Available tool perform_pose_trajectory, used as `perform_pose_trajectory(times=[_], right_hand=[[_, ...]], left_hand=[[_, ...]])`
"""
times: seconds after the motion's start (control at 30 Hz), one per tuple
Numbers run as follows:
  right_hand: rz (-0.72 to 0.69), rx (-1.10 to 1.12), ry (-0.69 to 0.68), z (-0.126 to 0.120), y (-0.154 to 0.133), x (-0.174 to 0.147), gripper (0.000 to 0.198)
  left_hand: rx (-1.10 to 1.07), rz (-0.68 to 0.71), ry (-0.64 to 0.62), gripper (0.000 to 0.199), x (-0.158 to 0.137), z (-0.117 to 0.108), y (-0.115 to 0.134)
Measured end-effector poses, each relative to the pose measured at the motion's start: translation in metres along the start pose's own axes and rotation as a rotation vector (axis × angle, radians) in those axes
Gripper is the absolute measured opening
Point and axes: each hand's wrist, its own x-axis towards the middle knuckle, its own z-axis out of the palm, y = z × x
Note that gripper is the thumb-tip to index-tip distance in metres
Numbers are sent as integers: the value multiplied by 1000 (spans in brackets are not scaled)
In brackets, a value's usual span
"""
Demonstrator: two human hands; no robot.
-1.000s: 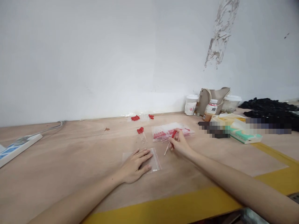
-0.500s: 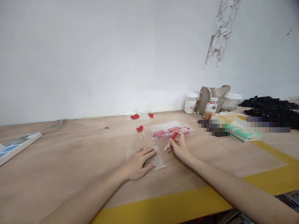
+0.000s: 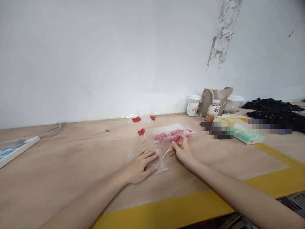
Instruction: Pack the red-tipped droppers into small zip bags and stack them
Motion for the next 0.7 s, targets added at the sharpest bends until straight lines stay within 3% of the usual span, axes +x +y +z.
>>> perform_pose_trajectory(times=[0.23, 0.33, 0.47, 0.53, 0.6, 0.7], right_hand=[[164, 140, -92, 0, -4, -7, 40], [224, 52, -218, -10, -7, -5, 38], [86, -303, -520, -27, -15, 2, 32], [-26, -434, -596, -29, -18, 3, 30], [-94, -449, -613, -25, -18, 2, 29], [-88, -263, -679, -14, -15, -3, 29]], left_hand=[[3, -10, 6, 51, 1, 1, 0], [-8, -16, 4, 51, 2, 2, 0], [-20, -28, 4, 49, 2, 2, 0], [-27, -30, 12, 48, 3, 2, 0], [-39, -18, 15, 48, 3, 2, 0], [-59, 6, 21, 47, 4, 1, 0]])
